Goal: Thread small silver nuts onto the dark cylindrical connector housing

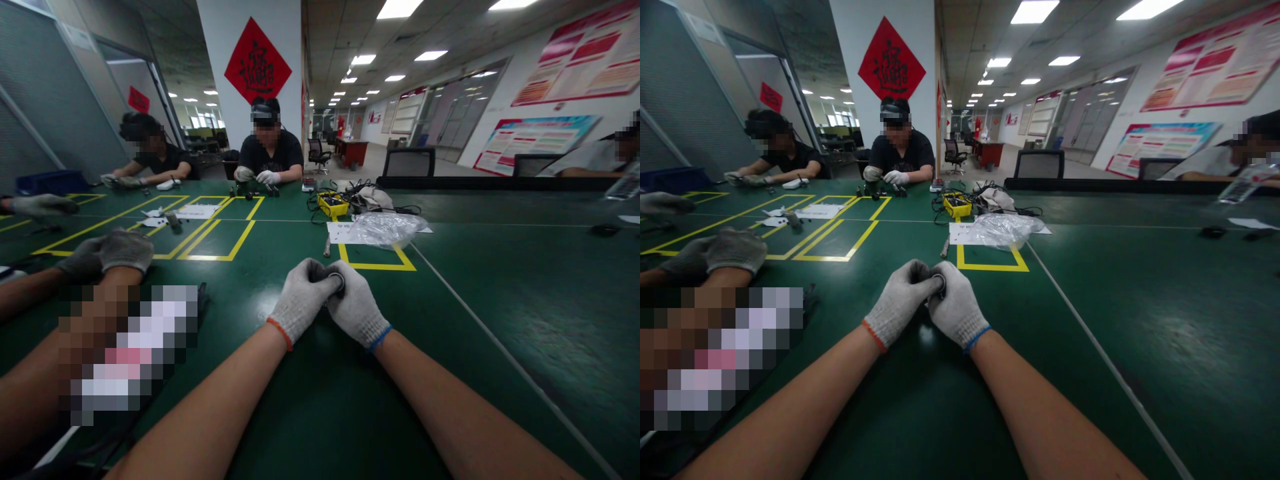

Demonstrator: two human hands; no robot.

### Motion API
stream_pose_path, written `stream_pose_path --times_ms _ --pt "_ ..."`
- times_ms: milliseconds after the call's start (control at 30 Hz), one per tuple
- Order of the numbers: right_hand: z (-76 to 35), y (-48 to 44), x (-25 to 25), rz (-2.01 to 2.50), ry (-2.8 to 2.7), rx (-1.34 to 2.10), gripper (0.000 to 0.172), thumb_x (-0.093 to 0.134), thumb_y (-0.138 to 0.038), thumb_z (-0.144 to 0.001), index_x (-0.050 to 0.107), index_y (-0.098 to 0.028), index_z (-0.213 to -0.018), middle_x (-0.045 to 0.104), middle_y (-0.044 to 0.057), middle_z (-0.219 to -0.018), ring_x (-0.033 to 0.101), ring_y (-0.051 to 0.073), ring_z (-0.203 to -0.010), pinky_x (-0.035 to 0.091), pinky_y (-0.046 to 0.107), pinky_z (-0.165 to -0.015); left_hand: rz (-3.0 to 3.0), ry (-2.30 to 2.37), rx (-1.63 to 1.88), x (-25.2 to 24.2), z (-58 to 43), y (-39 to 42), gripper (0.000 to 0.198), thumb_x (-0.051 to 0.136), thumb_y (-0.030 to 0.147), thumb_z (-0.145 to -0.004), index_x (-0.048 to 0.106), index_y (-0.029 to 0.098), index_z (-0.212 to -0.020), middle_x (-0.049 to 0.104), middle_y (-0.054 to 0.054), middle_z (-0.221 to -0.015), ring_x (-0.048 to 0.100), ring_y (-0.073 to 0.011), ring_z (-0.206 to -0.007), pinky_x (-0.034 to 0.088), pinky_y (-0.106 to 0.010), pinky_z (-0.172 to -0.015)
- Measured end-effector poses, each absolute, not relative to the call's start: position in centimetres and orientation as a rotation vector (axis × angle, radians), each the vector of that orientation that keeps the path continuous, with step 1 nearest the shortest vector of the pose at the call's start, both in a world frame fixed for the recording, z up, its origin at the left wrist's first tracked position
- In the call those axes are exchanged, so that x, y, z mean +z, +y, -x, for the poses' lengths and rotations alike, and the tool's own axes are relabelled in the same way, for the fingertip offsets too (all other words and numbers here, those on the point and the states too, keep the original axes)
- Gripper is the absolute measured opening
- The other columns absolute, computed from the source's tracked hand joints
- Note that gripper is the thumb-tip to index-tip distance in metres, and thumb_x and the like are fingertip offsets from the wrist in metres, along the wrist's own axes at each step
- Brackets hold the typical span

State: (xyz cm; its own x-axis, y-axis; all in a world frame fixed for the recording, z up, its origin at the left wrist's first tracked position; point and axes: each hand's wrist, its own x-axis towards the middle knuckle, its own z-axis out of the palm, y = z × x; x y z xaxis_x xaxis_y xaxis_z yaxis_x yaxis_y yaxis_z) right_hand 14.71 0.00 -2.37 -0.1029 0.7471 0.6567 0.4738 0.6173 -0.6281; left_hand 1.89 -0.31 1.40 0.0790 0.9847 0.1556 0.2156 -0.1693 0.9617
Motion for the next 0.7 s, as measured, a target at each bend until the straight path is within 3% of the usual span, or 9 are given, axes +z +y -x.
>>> stream_pose_path --times_ms 700 --pt "-14.77 -0.09 -2.03 1.024 -1.723 0.402 0.012 0.055 -0.013 -0.074 0.053 -0.023 -0.080 0.060 0.000 -0.074 0.057 0.017 -0.067 0.044 0.029 -0.060 -1.349 1.147 1.132 1.18 -1.82 -0.08 0.023 0.079 0.028 -0.067 0.058 0.019 -0.069 0.060 0.002 -0.066 0.055 -0.0129 -0.062 0.043 -0.024 -0.057"
